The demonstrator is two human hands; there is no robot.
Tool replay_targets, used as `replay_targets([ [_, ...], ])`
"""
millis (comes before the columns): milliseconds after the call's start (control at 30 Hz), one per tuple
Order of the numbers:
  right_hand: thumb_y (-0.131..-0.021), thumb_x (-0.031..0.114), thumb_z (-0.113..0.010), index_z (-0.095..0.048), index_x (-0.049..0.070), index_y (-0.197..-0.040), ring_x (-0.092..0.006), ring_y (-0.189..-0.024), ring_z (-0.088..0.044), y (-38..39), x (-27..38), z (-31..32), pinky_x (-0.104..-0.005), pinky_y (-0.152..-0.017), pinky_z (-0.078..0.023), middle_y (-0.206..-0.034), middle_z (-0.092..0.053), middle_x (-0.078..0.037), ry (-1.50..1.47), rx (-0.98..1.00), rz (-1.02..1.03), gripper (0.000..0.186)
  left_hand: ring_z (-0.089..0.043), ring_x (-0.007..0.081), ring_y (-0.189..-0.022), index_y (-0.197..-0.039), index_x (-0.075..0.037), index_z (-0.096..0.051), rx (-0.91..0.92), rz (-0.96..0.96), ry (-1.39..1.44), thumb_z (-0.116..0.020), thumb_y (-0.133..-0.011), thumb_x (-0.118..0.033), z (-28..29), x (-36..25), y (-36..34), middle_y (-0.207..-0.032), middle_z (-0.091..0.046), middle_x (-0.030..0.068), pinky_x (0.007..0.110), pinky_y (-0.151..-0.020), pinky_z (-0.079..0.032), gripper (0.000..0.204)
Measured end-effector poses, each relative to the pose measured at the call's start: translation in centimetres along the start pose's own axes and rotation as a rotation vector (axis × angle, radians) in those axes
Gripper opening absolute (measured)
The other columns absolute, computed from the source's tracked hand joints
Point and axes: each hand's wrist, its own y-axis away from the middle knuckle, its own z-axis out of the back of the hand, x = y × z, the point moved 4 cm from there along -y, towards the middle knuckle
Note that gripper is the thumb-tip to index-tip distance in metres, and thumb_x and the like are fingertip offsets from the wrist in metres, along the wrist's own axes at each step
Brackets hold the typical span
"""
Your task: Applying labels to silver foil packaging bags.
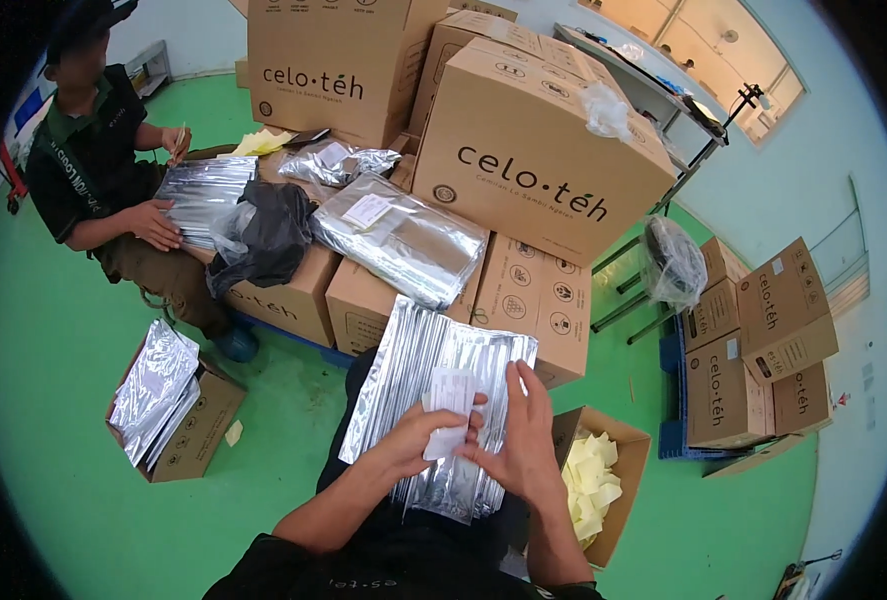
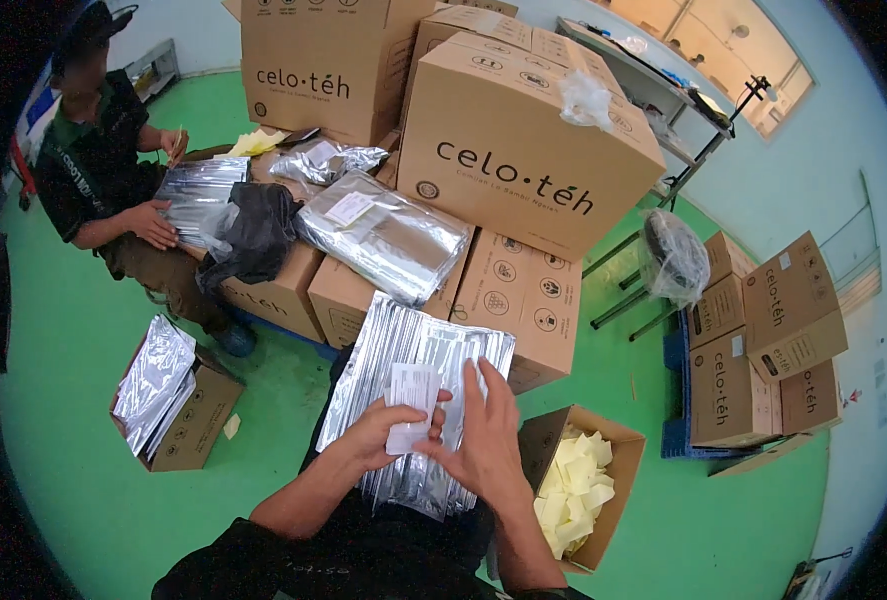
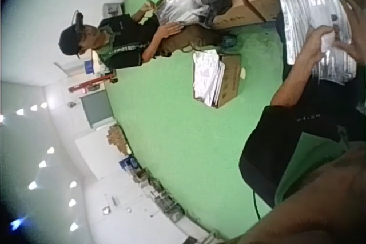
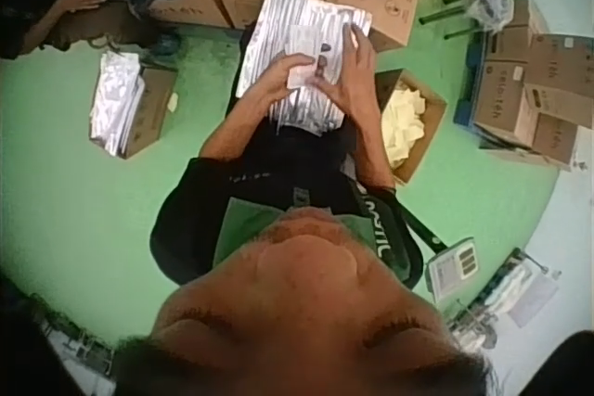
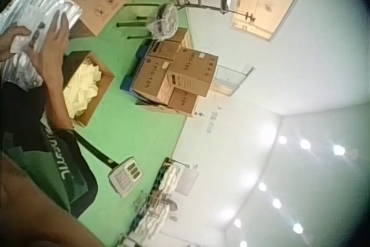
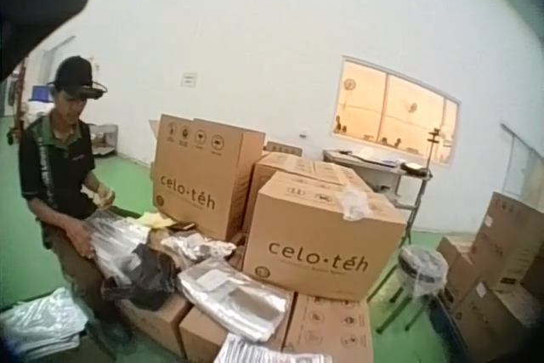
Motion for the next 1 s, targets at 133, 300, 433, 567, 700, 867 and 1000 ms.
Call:
replay_targets([
  [133,-0.051,0.031,-0.097,-0.025,0.006,-0.151,-0.0464,-0.134,-0.036,-0.5,1.5,-0.1,-0.0535,-0.11,-0.033,-0.148,-0.033,-0.024,0.06,0.212,0.214,0.126,-0.066,0.0228,-0.105,-0.132,0.0,-0.051,-0.001,0.088,-0.231,-0.06,-0.082,-0.001,-1.8,1.0,0.3,-0.114,-0.062,0.0126,0.033,-0.087,-0.054,0.051],
  [300,-0.051,0.021,-0.094,-0.028,0.01,-0.148,-0.0418,-0.13,-0.044,-0.6,2.3,-0.7,-0.0551,-0.114,-0.031,-0.141,-0.044,-0.021,0.037,0.239,0.272,0.118,-0.062,0.0231,-0.113,-0.136,-0.004,-0.048,0.023,0.101,-0.145,-0.061,-0.078,-0.001,-1.9,0.8,0.5,-0.122,-0.06,0.0115,0.036,-0.093,-0.053,0.06],
  [433,-0.051,0.02,-0.094,-0.028,0.011,-0.148,-0.0401,-0.128,-0.047,-0.3,1.7,-1.5,-0.0565,-0.115,-0.03,-0.137,-0.048,-0.02,-0.059,0.342,0.258,0.118,-0.062,0.0239,-0.113,-0.136,-0.005,-0.048,0.037,0.071,-0.127,-0.062,-0.077,-0.001,-2.1,0.6,0.4,-0.122,-0.06,0.0112,0.037,-0.093,-0.053,0.061],
  [567,-0.051,0.021,-0.094,-0.027,0.01,-0.149,-0.0401,-0.128,-0.047,-0.3,1.6,-1.4,-0.0567,-0.115,-0.03,-0.138,-0.048,-0.021,-0.056,0.336,0.245,0.119,-0.063,0.0246,-0.113,-0.133,-0.005,-0.049,-0.045,0.065,-0.13,-0.061,-0.077,-0.003,-2.2,0.7,0.4,-0.119,-0.061,0.0112,0.038,-0.093,-0.053,0.056],
  [700,-0.052,0.026,-0.095,-0.03,0.008,-0.148,-0.0422,-0.128,-0.046,-0.5,2.1,-1.0,-0.0555,-0.115,-0.03,-0.137,-0.048,-0.022,0.069,0.243,0.26,0.118,-0.063,0.026,-0.107,-0.128,-0.003,-0.05,-0.105,0.017,0.009,-0.058,-0.078,-0.006,-1.5,1.0,0.1,-0.108,-0.062,0.0119,0.04,-0.093,-0.052,0.051],
  [867,-0.078,0.029,-0.084,-0.036,0.001,-0.144,-0.0304,-0.12,-0.054,1.3,-0.8,-2.0,-0.0461,-0.104,-0.044,-0.133,-0.051,-0.02,-0.485,0.01,-0.149,0.086,-0.059,0.0279,-0.105,-0.12,-0.002,-0.049,0.078,-0.41,0.246,-0.054,-0.077,-0.006,-1.1,-0.4,0.0,-0.1,-0.061,0.0129,0.043,-0.098,-0.045,0.044],
  [1000,-0.098,0.021,-0.064,-0.048,-0.003,-0.13,-0.0162,-0.101,-0.061,3.3,-2.1,-5.5,-0.0314,-0.083,-0.054,-0.116,-0.062,-0.01,-1.182,0.098,-0.503,0.042,-0.056,0.0283,-0.112,-0.118,-0.002,-0.046,-0.07,-0.762,-0.121,-0.054,-0.081,-0.009,-3.3,-1.8,1.2,-0.104,-0.06,0.015,0.046,-0.107,-0.039,0.038],
])
